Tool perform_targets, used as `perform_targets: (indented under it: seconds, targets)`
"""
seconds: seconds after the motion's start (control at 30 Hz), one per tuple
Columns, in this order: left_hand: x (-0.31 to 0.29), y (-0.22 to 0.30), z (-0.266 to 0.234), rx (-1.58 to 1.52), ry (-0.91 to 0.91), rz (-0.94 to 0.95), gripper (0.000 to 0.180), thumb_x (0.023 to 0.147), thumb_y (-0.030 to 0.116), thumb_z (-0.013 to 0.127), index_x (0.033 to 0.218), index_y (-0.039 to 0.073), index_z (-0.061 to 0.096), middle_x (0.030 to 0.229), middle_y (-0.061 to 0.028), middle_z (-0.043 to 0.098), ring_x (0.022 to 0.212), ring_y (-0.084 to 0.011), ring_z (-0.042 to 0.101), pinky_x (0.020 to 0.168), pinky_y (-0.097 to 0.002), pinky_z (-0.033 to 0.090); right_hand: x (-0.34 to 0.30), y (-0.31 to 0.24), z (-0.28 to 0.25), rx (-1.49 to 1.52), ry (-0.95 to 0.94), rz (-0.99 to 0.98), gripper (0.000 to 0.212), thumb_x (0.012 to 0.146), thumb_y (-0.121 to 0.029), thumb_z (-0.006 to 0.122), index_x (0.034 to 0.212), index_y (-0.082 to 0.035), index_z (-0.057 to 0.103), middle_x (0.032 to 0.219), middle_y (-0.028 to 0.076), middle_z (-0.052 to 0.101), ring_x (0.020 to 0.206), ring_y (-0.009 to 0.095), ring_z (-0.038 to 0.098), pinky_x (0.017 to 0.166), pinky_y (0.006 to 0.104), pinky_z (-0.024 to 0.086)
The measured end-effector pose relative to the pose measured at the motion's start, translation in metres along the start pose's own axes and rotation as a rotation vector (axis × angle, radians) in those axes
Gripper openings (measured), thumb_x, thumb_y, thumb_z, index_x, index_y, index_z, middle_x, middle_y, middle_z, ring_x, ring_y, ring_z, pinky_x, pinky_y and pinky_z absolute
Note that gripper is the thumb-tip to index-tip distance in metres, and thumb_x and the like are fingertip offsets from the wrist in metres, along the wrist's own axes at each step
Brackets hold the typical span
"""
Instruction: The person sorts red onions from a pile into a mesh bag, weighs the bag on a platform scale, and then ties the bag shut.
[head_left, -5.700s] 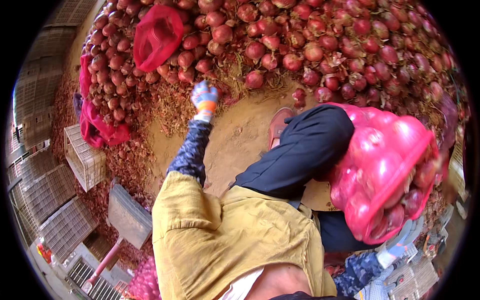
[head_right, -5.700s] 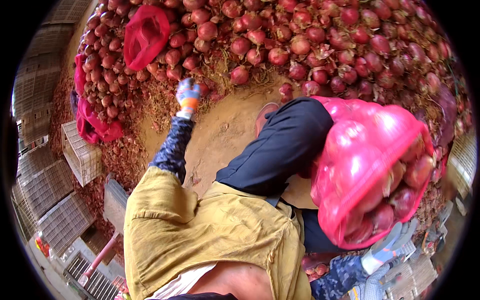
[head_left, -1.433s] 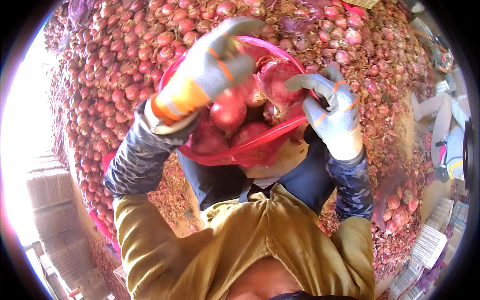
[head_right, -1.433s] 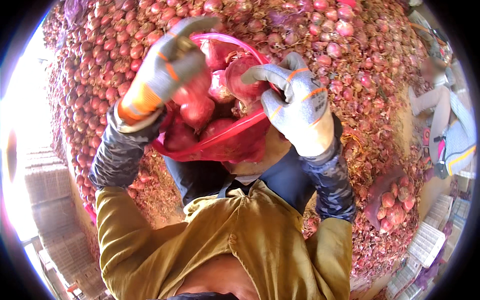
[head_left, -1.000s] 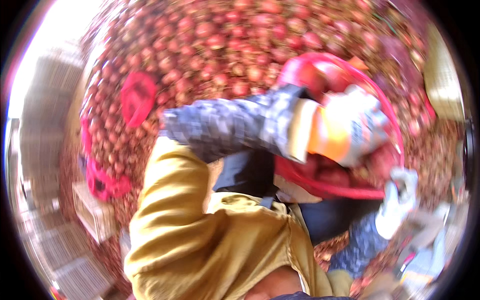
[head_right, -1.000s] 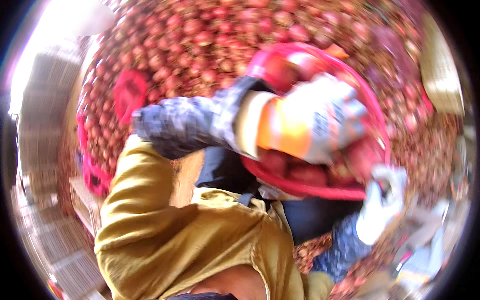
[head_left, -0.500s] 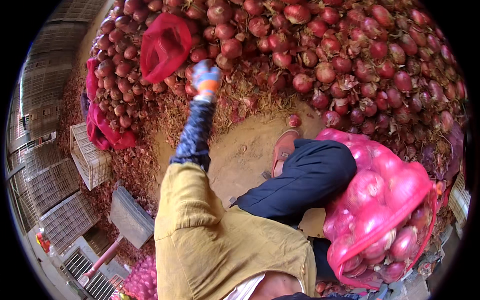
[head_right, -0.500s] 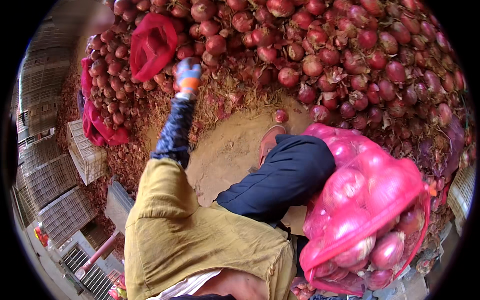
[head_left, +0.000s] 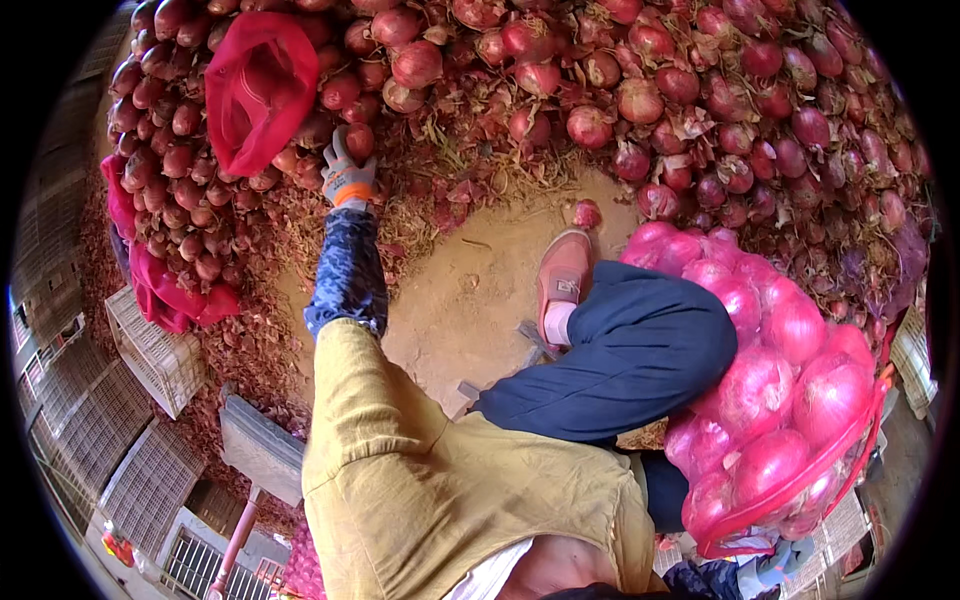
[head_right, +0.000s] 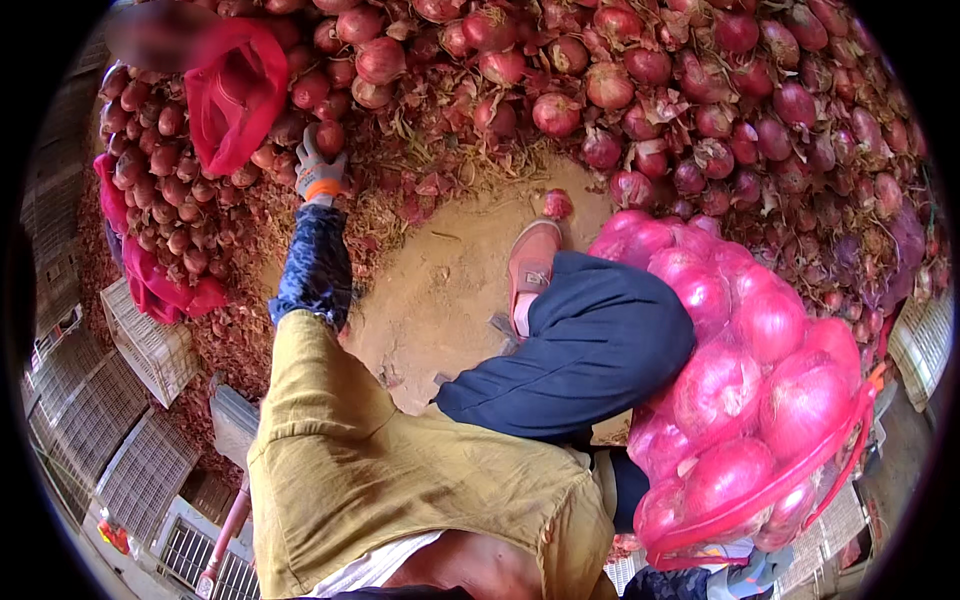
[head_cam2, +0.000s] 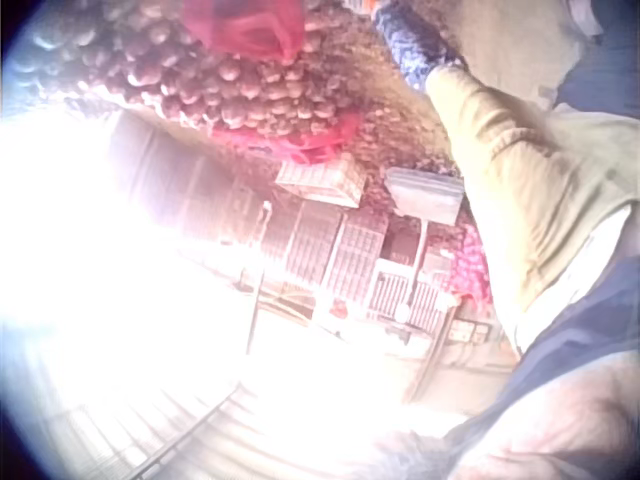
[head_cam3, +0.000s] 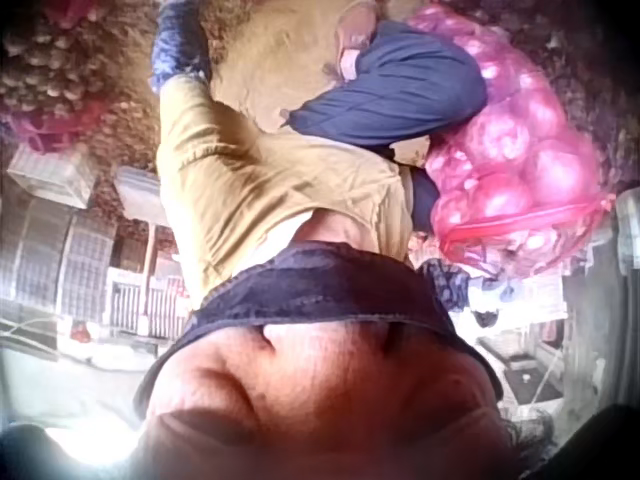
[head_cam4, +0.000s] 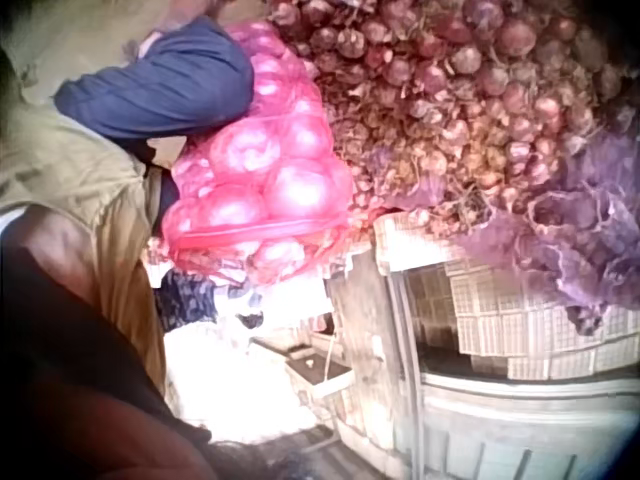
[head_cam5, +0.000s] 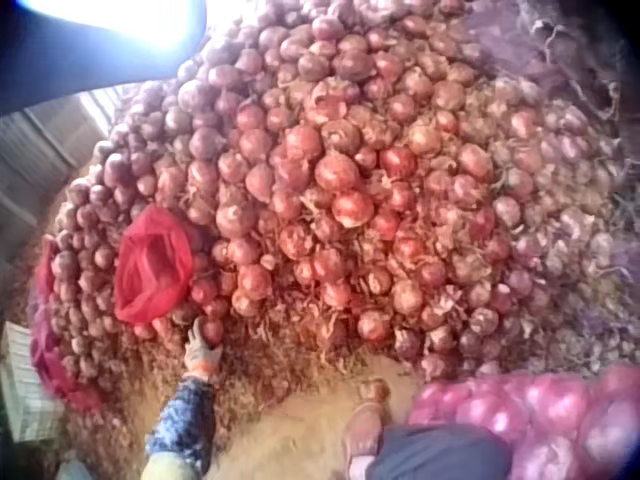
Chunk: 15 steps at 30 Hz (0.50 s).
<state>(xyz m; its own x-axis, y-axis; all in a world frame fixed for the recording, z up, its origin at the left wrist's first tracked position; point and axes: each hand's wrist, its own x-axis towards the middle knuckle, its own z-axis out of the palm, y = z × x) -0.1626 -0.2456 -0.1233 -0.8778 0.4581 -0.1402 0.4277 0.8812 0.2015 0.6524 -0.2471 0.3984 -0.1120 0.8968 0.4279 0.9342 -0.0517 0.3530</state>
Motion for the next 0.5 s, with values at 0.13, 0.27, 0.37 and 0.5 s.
perform_targets:
  seconds: [0.13, 0.27, 0.37, 0.5]
  targets:
    - [0.010, -0.031, 0.030, -0.307, -0.087, -0.016, 0.105, 0.063, 0.033, 0.086, 0.151, 0.027, 0.029, 0.144, -0.0161, 0.045, 0.125, -0.0447, 0.050, 0.102, -0.0507, 0.045, 0.025, -0.015, -0.003, 0.247, -0.117, -0.122, 0.022, 0.093, -0.017, 0.059, 0.108, -0.001, 0.062, 0.109, 0.016, 0.060, 0.093, 0.028, 0.059, 0.080, 0.0392, 0.049]
    - [0.008, -0.026, 0.051, -1.178, -0.008, 0.017, 0.106, 0.058, 0.012, 0.090, 0.147, 0.013, 0.033, 0.138, -0.0132, 0.048, 0.124, -0.0312, 0.050, 0.103, -0.0414, 0.045, 0.041, -0.044, -0.008, 0.257, -0.209, 0.014, 0.027, 0.099, -0.018, 0.051, 0.113, 0.003, 0.061, 0.118, 0.021, 0.061, 0.101, 0.035, 0.062, 0.085, 0.0415, 0.050]
    - [-0.052, 0.108, -0.053, -1.554, -0.311, -0.009, 0.081, 0.074, 0.010, 0.079, 0.144, 0.011, 0.039, 0.126, -0.0134, 0.058, 0.105, -0.0268, 0.062, 0.090, -0.0396, 0.053, 0.023, -0.072, -0.023, 0.367, -0.172, 0.264, 0.027, 0.100, -0.018, 0.048, 0.113, 0.003, 0.060, 0.109, 0.014, 0.061, 0.094, 0.027, 0.059, 0.081, 0.0371, 0.048]
    - [-0.113, 0.220, -0.183, -2.063, -0.873, 0.094, 0.043, 0.090, 0.026, 0.060, 0.123, -0.001, 0.060, 0.108, -0.0122, 0.068, 0.101, -0.0237, 0.064, 0.092, -0.0370, 0.051, 0.003, 0.006, 0.034, 0.712, -0.039, 0.173, 0.018, 0.094, -0.012, 0.053, 0.107, -0.001, 0.059, 0.099, 0.007, 0.059, 0.084, 0.018, 0.055, 0.076, 0.0313, 0.046]
